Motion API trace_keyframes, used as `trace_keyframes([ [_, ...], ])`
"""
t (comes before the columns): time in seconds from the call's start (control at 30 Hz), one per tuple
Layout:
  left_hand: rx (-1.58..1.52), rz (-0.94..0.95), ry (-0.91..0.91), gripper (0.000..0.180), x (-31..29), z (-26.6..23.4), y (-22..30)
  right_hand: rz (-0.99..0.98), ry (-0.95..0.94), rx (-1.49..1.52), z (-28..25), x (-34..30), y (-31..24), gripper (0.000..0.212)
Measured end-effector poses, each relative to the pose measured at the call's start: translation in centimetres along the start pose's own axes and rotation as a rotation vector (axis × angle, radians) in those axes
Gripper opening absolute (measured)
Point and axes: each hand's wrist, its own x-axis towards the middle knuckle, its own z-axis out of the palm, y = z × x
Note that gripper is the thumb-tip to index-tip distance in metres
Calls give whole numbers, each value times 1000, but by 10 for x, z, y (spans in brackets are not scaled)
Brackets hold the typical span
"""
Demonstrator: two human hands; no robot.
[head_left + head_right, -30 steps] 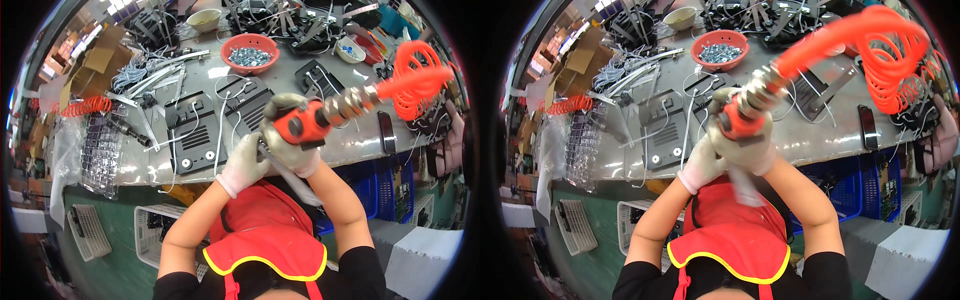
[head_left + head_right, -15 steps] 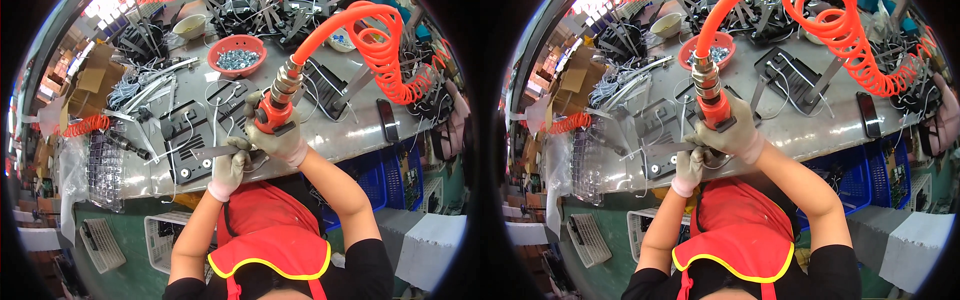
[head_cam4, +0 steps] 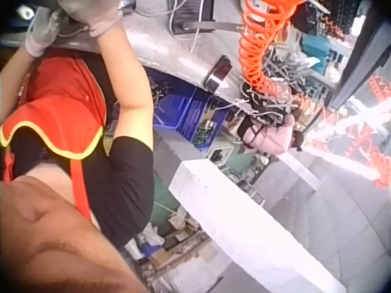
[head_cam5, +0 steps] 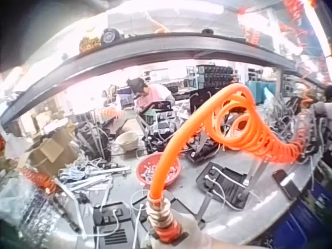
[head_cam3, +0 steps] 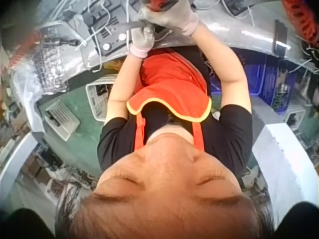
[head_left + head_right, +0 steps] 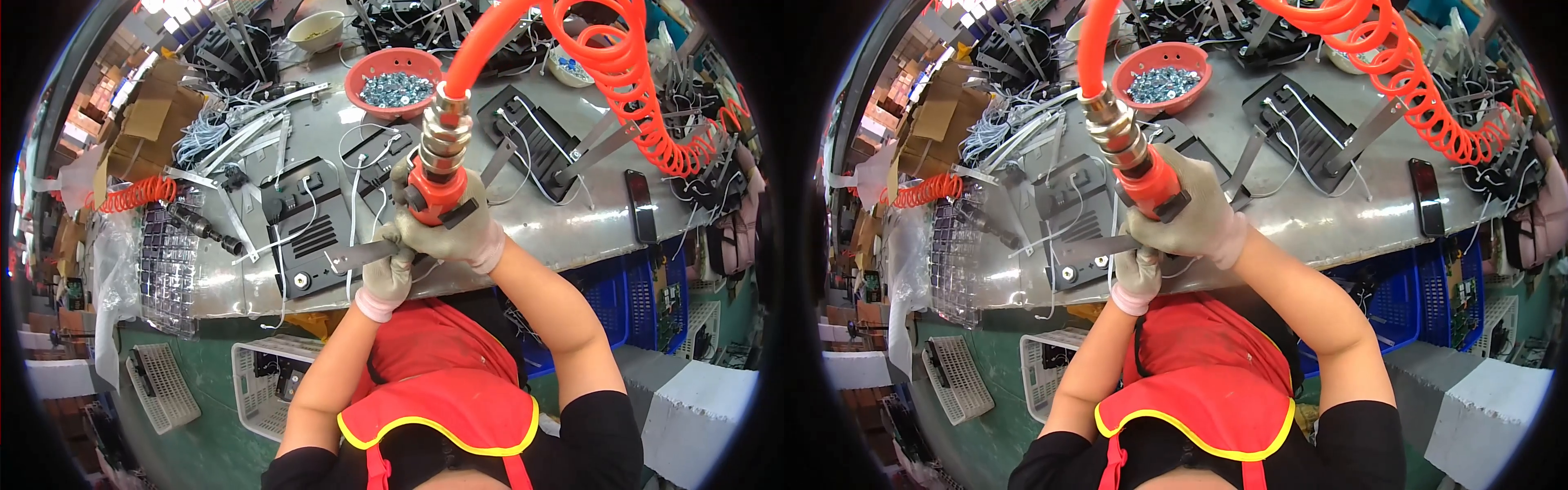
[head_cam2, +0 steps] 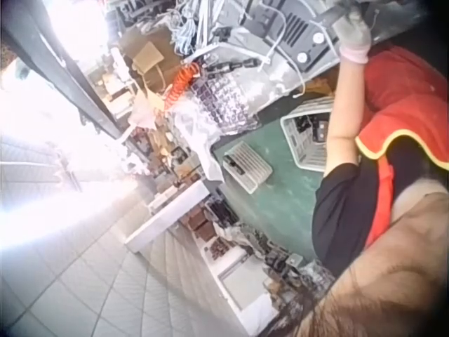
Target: The person assembles electronic components by mounting metal plates onto plastic casings and securing them with screws using an electric screwdriver.
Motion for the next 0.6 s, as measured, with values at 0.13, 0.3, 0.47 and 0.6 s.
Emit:
trace_keyframes([
  [0.13,-19,-31,-68,41,2,-1,7,24,34,-41,-1,-2,8,38],
  [0.3,-148,-75,-46,44,1,5,2,20,97,10,-3,-5,8,35],
  [0.47,7,-39,-77,34,-2,-2,-5,29,215,24,0,-6,1,35],
  [0.6,155,41,57,9,-2,6,-2,27,157,-23,-22,-24,-22,36],
])
